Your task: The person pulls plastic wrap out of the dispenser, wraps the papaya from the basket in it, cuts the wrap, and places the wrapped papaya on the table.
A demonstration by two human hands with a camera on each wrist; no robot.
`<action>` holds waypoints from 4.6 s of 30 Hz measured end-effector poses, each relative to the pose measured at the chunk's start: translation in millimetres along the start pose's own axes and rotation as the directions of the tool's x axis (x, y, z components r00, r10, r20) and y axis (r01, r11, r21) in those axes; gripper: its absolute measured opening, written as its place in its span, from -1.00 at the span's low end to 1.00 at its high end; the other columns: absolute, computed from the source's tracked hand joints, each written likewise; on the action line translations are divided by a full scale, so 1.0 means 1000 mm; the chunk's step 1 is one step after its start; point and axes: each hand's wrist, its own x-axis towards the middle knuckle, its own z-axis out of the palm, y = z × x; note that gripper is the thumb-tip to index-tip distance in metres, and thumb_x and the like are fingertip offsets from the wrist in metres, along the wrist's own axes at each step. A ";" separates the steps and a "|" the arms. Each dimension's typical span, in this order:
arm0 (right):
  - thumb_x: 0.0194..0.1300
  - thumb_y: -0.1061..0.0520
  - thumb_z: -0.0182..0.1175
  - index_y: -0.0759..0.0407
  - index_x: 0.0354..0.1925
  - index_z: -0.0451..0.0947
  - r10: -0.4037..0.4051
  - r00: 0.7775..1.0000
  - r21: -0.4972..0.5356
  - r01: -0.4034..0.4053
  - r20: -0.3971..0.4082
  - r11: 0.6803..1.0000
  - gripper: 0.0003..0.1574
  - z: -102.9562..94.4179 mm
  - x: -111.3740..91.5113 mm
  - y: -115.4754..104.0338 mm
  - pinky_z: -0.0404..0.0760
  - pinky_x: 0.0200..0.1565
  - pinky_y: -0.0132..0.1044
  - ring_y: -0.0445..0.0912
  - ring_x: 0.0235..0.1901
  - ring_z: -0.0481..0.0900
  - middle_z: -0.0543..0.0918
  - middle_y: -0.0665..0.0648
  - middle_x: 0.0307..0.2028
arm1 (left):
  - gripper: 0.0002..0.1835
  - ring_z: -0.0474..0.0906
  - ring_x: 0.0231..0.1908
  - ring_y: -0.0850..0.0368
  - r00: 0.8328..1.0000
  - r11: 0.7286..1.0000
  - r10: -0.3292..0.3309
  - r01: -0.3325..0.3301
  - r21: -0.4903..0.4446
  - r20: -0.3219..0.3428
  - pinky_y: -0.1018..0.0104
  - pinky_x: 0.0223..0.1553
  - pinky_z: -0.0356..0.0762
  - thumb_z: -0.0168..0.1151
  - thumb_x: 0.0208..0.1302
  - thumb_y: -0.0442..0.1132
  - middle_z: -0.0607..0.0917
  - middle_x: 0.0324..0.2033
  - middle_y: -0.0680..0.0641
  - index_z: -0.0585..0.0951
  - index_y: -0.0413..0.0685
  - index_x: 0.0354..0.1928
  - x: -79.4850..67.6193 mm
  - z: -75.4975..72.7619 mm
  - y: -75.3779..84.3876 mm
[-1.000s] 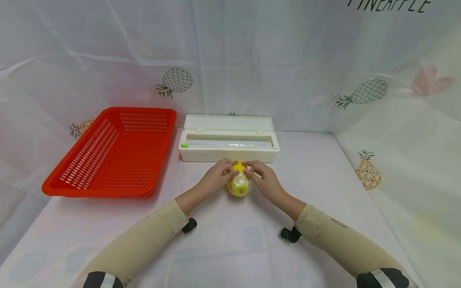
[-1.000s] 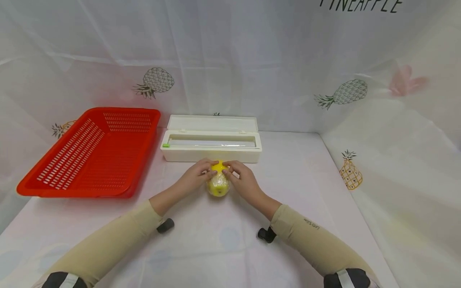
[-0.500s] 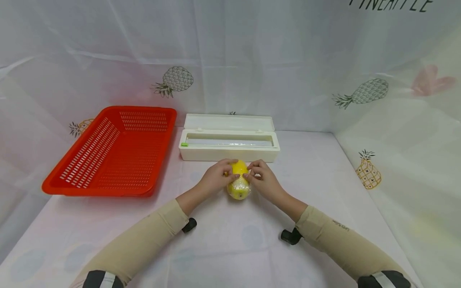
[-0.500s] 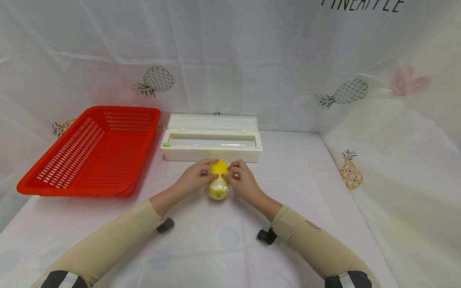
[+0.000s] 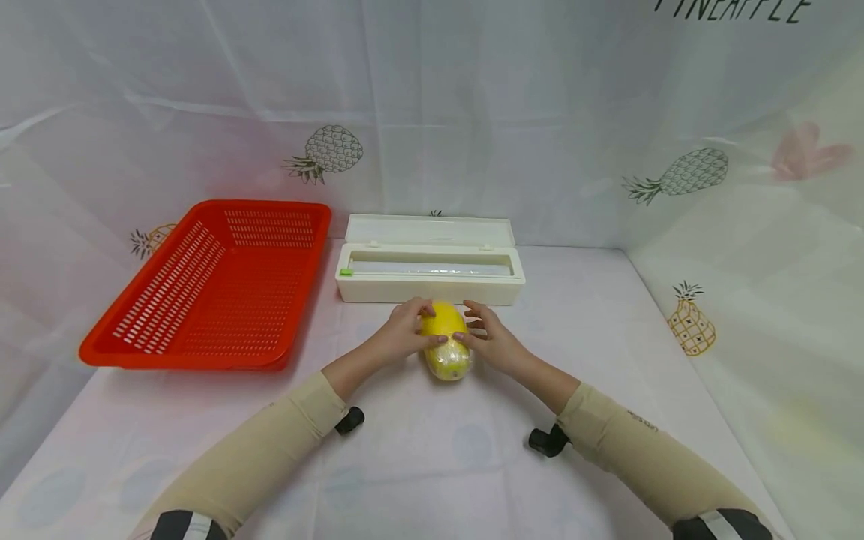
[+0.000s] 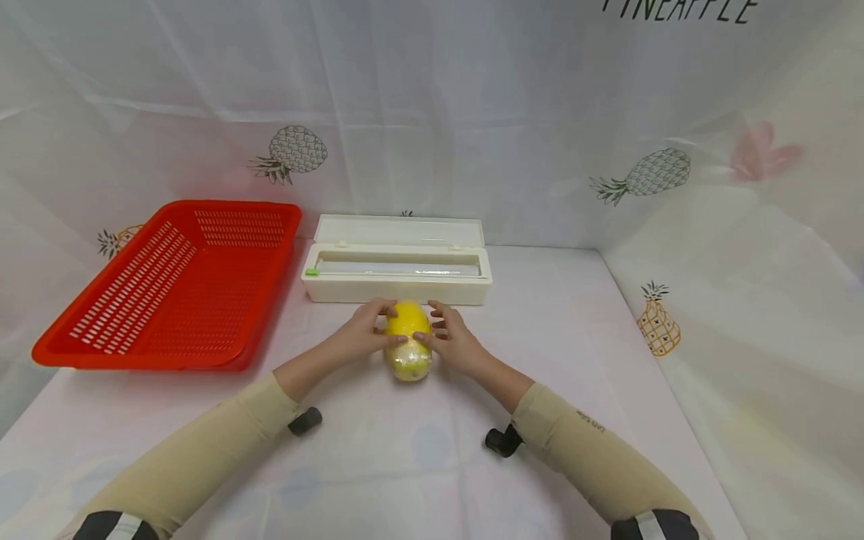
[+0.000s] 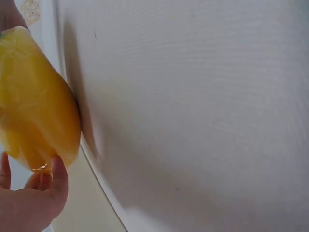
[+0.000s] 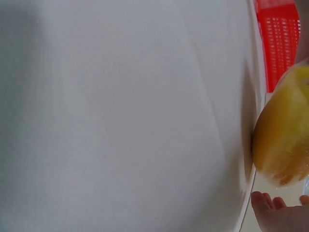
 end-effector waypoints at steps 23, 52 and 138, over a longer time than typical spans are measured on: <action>0.40 -0.18 0.10 -0.02 0.47 0.06 0.051 0.977 0.046 -0.061 0.207 0.997 -0.18 0.004 0.008 0.003 0.19 0.31 0.16 0.10 0.31 0.23 0.24 0.16 0.35 | -0.02 0.32 -0.19 0.00 0.999 0.998 -0.020 0.017 0.066 0.048 0.27 -0.24 0.36 0.57 -0.07 -0.04 0.24 -0.10 -0.12 0.29 0.36 0.45 -0.003 -0.011 -0.012; 0.41 -0.16 0.11 0.15 0.42 0.23 0.041 0.991 -0.135 -0.023 0.128 0.991 -0.23 0.004 -0.007 -0.004 0.50 0.09 -0.03 0.07 0.09 0.48 0.46 0.23 0.21 | 0.04 0.48 0.03 -0.10 0.987 0.966 -0.063 0.097 0.239 -0.147 0.00 0.03 0.50 0.65 -0.24 0.07 0.36 0.20 -0.13 0.37 0.00 0.36 -0.037 -0.001 -0.004; 0.36 0.14 0.21 0.04 0.47 0.18 -0.093 0.983 -0.188 0.122 0.157 0.975 -0.21 -0.021 0.014 0.011 0.08 0.37 0.09 0.09 0.42 0.11 0.22 0.13 0.43 | -0.17 0.37 0.26 -0.09 0.993 0.991 -0.088 0.095 0.093 -0.080 0.05 0.26 0.33 0.49 0.07 -0.26 0.43 0.31 -0.13 0.35 -0.11 0.40 -0.015 -0.014 -0.015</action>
